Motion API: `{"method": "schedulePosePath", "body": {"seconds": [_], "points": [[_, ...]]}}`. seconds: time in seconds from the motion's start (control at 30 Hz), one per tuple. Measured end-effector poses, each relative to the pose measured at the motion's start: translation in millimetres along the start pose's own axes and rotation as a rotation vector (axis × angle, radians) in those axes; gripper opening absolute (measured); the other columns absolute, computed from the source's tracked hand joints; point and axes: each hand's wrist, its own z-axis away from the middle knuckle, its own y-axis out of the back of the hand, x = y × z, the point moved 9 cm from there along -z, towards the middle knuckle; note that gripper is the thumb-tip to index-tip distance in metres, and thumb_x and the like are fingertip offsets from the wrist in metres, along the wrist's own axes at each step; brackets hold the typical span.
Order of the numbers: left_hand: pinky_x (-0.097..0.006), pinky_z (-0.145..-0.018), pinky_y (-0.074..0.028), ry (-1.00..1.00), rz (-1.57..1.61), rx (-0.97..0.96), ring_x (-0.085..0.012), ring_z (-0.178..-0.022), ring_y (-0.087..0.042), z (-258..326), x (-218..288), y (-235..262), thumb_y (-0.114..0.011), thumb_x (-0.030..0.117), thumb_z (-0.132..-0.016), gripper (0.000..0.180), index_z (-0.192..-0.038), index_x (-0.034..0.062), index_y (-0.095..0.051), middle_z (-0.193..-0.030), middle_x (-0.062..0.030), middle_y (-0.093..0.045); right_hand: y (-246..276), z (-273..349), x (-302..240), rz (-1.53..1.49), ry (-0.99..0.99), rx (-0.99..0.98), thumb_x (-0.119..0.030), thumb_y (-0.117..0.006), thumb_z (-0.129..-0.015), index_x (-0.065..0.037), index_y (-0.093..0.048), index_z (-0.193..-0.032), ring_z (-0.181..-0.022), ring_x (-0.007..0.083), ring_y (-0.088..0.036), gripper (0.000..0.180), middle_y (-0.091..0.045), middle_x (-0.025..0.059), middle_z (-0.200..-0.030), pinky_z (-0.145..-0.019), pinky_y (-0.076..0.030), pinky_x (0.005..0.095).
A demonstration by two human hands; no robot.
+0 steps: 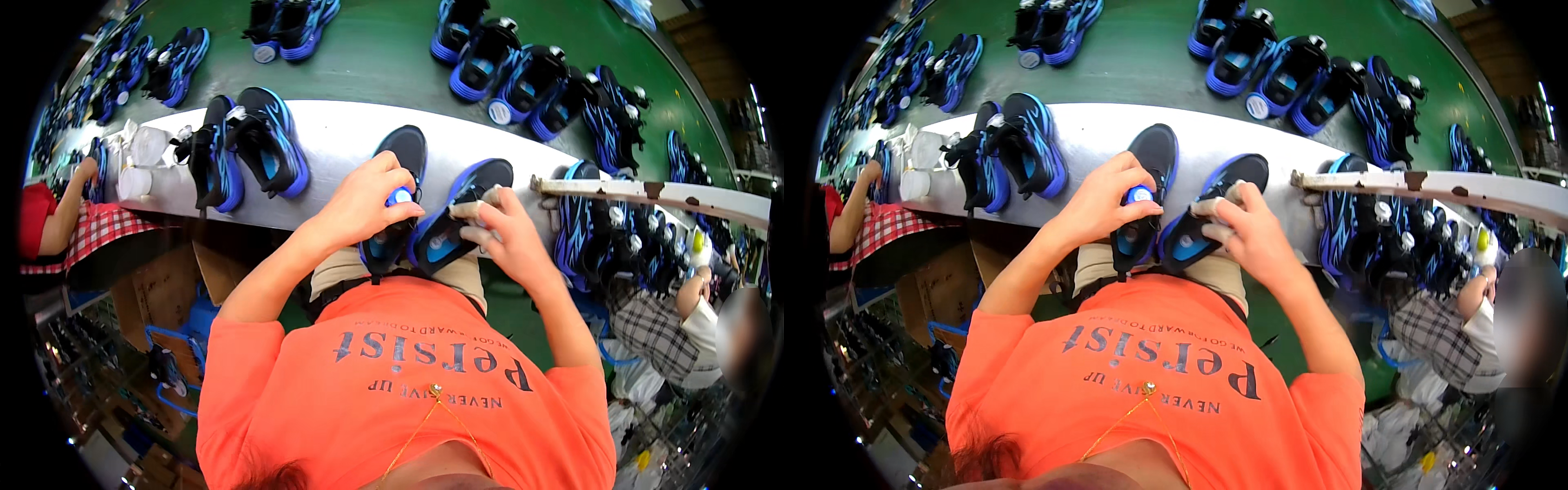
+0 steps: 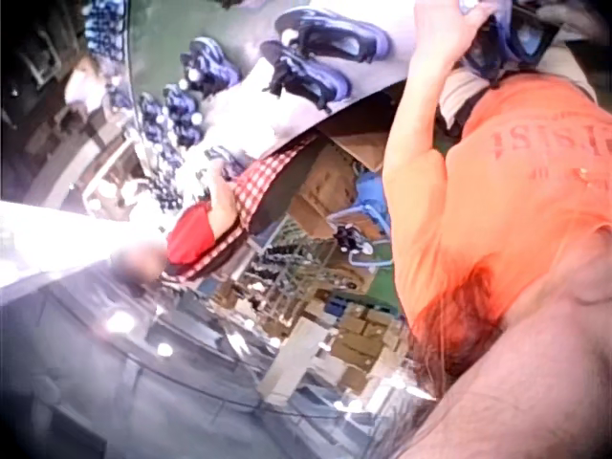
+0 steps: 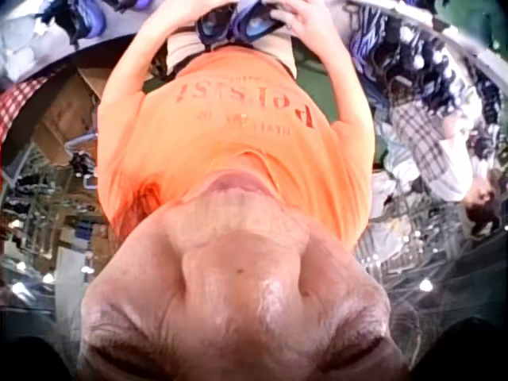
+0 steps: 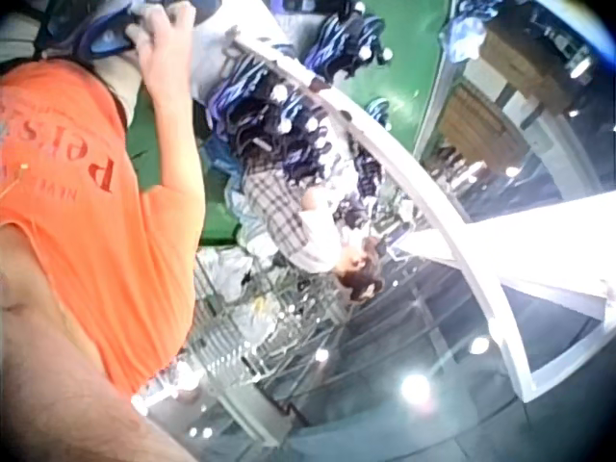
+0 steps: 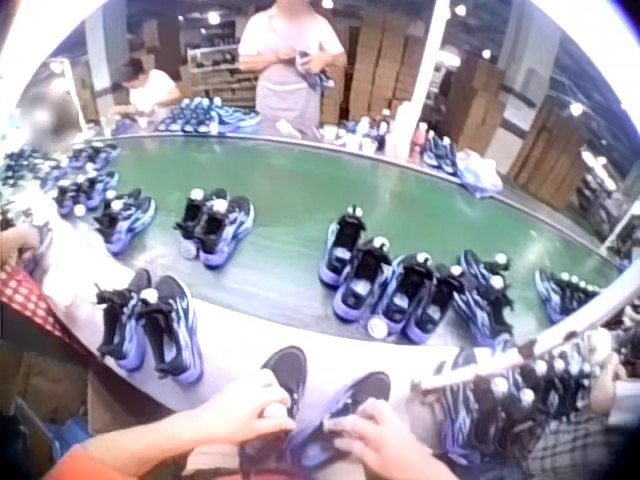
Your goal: The person uses a small cloth-covered tool to wipe and clean the dial lacing mechanisms and circular logos on sneakers, handling each shoe individually before returning it to the work surface.
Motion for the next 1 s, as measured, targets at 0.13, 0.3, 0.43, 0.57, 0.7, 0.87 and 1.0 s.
{"method": "schedulePosePath", "body": {"seconds": [0.13, 0.3, 0.43, 0.57, 0.7, 0.87, 1.0], "points": [[-0.035, -0.071, -0.047, 0.010, 0.015, 0.140, -0.0281, -0.082, -0.057, 7, 16, 2, -0.077, 0.019, -0.075, 0.029, -0.096, 0.0048, -0.064, -0.091, -0.0102, -0.054, 2, 2, 7, -0.083, 0.019, -0.026, -0.005, -0.070, -0.079, -0.011, -0.063, -0.118, -0.086, 0.0258, -0.054, 0.039, -0.044, 0.0111, -0.096, -0.078, -0.047, 0.0328], [-0.031, -0.073, -0.048, -0.130, 0.167, -0.076, -0.0226, -0.085, -0.061, 1, 10, -7, -0.073, 0.011, -0.078, 0.021, -0.097, 0.0045, -0.067, -0.091, -0.0079, -0.061, 3, 6, 17, 0.159, -0.126, 0.185, -0.017, -0.072, -0.080, -0.013, -0.065, -0.114, -0.079, 0.0277, -0.054, 0.034, -0.047, 0.0109, -0.090, -0.070, -0.047, 0.0322], [-0.029, -0.072, -0.046, 0.023, 0.127, -0.145, -0.0177, -0.086, -0.058, 6, 4, -2, -0.068, 0.006, -0.080, 0.025, -0.105, 0.0065, -0.067, -0.097, -0.0047, -0.062, 8, 4, 6, -0.062, -0.062, 0.010, -0.025, -0.074, -0.079, -0.010, -0.065, -0.104, -0.069, 0.0302, -0.059, 0.030, -0.055, 0.0110, -0.082, -0.064, -0.048, 0.0385], [-0.026, -0.071, -0.044, -0.022, 0.112, -0.248, -0.0148, -0.084, -0.055, 1, 6, -10, -0.066, 0.004, -0.081, 0.029, -0.110, 0.0069, -0.065, -0.099, -0.0036, -0.061, 5, 7, 25, 0.195, -0.227, 0.130, -0.020, -0.075, -0.078, -0.019, -0.064, -0.118, -0.073, 0.0257, -0.054, 0.042, -0.049, 0.0088, -0.088, -0.070, -0.048, 0.0325], [-0.025, -0.071, -0.044, 0.103, 0.209, -0.130, -0.0130, -0.079, -0.052, 2, 7, -2, -0.064, 0.001, -0.081, 0.035, -0.115, 0.0070, -0.063, -0.097, -0.0024, -0.059, 12, 9, 7, -0.059, -0.067, 0.014, -0.029, -0.072, -0.081, -0.012, -0.065, -0.104, -0.071, 0.0311, -0.060, 0.029, -0.060, 0.0116, -0.082, -0.064, -0.049, 0.0380], [-0.028, -0.066, -0.046, 0.080, 0.369, -0.272, -0.0155, -0.074, -0.052, 2, -8, -13, -0.066, 0.008, -0.083, 0.025, -0.108, 0.0058, -0.063, -0.090, -0.0050, -0.054, 15, 12, 31, 0.162, -0.176, 0.215, -0.025, -0.066, -0.086, -0.008, -0.063, -0.093, -0.072, 0.0297, -0.060, 0.019, -0.055, 0.0123, -0.075, -0.061, -0.046, 0.0402], [-0.029, -0.068, -0.044, 0.126, 0.210, -0.183, -0.0172, -0.081, -0.053, 0, 2, -7, -0.069, 0.013, -0.081, 0.019, -0.098, 0.0058, -0.063, -0.090, -0.0050, -0.056, 13, 11, 17, -0.104, -0.055, 0.058, -0.015, -0.069, -0.083, -0.007, -0.065, -0.101, -0.090, 0.0228, -0.054, 0.020, -0.057, 0.0093, -0.097, -0.074, -0.045, 0.0316]]}}
